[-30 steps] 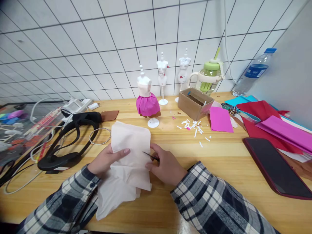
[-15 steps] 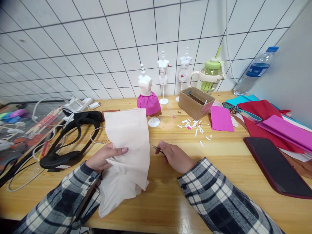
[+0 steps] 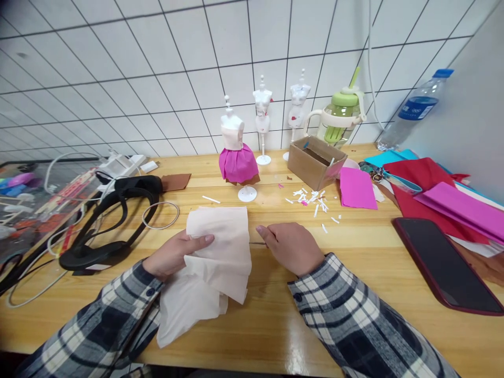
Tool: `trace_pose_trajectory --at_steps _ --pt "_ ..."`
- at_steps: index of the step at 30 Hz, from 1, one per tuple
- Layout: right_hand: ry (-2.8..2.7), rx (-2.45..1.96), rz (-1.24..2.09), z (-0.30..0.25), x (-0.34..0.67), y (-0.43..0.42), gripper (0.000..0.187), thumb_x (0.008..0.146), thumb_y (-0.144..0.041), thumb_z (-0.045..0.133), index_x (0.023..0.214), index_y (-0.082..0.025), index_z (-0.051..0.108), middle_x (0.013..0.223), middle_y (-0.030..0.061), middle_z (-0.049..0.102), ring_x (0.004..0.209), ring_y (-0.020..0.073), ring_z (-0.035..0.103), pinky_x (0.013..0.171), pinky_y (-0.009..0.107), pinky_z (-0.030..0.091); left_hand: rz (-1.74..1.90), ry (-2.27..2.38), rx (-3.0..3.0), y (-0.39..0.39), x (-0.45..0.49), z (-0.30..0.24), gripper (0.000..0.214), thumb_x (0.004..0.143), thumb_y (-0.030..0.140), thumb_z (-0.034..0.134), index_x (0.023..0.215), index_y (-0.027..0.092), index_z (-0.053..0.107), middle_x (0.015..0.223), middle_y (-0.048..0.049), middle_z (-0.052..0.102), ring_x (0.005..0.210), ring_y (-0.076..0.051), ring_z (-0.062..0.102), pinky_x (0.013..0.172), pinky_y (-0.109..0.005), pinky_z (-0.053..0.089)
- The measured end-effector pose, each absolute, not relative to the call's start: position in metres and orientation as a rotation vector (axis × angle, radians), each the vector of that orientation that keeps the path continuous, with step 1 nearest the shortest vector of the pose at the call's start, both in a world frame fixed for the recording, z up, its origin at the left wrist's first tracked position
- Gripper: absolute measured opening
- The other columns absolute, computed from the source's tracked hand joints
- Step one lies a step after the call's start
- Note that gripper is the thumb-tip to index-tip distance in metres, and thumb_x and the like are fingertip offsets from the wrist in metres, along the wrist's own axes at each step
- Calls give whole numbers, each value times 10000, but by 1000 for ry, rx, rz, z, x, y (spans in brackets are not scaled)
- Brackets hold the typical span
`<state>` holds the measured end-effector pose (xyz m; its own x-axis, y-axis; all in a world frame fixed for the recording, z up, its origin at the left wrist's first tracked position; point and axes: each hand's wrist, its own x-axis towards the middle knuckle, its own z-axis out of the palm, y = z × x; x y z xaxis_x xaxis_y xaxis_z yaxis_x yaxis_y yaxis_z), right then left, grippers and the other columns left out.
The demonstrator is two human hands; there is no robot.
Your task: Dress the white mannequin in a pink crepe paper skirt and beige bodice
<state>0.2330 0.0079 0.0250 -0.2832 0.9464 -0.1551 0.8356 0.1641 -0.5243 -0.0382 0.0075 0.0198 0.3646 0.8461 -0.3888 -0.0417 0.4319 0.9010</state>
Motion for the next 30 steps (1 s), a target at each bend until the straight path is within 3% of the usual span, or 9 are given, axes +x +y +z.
trace_pose_trajectory --at_steps 9,15,25,30 --pt "-2335 -1839 578 22 230 7 618 979 -578 189 647 -218 564 725 66 672 682 202 574 568 313 246 686 970 910 7 -36 18 427 793 265 741 1198 157 660 1168 -115 711 1030 -269 683 976 -386 479" --pt "-2292 -1836 658 21 230 7 618 986 -564 181 688 -227 605 765 71 690 740 217 599 594 317 278 675 969 864 7 -35 18 424 784 277 748 1172 130 659 1130 -127 725 991 -270 694 925 -380 504" --pt "-2224 -1846 652 24 232 7 586 1000 -485 203 649 -211 583 696 46 674 669 190 576 601 311 309 669 1017 907 7 -38 17 478 784 299 749 1213 125 632 1070 -123 745 918 -245 709 926 -381 500" --pt "-2279 -1853 583 24 228 4 581 1003 -469 203 662 -213 597 714 33 684 688 186 596 601 299 309 657 1002 901 7 -36 19 482 788 292 744 1225 124 626 1096 -127 737 976 -267 698 932 -387 494"
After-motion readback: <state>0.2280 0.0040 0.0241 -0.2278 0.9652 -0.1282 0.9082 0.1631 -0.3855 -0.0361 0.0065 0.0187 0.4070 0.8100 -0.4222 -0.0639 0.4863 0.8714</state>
